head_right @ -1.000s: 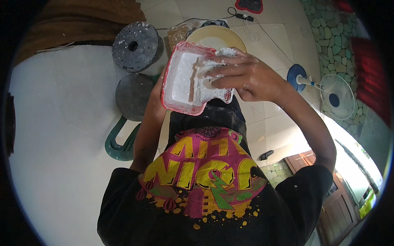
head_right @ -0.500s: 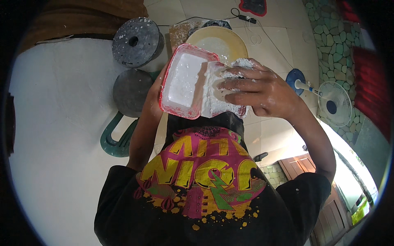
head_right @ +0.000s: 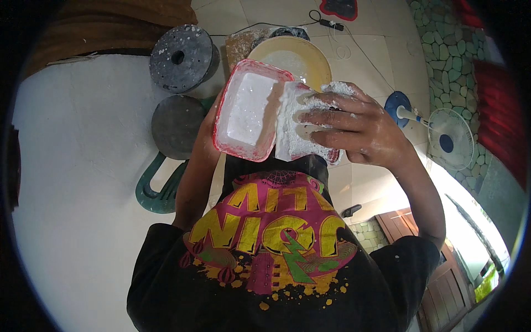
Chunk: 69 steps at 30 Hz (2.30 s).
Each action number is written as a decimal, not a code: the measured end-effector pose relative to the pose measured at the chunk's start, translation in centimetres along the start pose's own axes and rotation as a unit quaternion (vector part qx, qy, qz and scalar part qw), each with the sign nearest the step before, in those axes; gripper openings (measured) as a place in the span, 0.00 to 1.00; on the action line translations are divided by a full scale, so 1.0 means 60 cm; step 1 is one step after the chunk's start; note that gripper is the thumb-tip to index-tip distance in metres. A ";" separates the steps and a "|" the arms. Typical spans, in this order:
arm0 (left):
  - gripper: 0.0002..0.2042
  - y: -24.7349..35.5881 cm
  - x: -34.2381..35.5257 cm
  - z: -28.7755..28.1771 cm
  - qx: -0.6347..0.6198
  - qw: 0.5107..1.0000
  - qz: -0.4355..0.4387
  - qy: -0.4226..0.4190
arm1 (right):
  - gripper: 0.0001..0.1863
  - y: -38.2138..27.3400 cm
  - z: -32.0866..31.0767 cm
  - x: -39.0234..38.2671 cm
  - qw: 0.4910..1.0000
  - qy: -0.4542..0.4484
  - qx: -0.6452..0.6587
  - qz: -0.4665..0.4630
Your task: Mixing white powder into a red container with a pink/red substance using a brush.
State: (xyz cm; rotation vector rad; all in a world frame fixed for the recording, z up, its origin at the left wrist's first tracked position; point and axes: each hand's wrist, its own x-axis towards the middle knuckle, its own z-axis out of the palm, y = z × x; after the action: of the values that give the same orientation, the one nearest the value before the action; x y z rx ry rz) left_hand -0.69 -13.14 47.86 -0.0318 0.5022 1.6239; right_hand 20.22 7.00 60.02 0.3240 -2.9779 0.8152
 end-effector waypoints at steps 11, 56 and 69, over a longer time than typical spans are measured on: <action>0.29 0.002 0.007 0.011 -0.074 0.995 -0.027 -0.057 | 0.12 0.000 -0.015 -0.006 0.999 0.029 -0.019 -0.003; 0.36 -0.055 0.046 -0.077 -0.110 0.993 -0.030 0.035 | 0.13 -0.015 0.091 0.010 0.645 0.369 0.371 0.556; 0.33 -0.031 -0.028 -0.144 -0.144 0.988 0.055 0.025 | 0.11 0.154 0.252 0.035 0.759 0.373 0.251 0.472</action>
State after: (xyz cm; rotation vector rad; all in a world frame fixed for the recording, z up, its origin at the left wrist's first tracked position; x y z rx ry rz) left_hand -1.07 -17.59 40.08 -0.2646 0.3084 1.7977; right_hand 16.49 6.68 42.56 -1.2895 -1.9452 1.3467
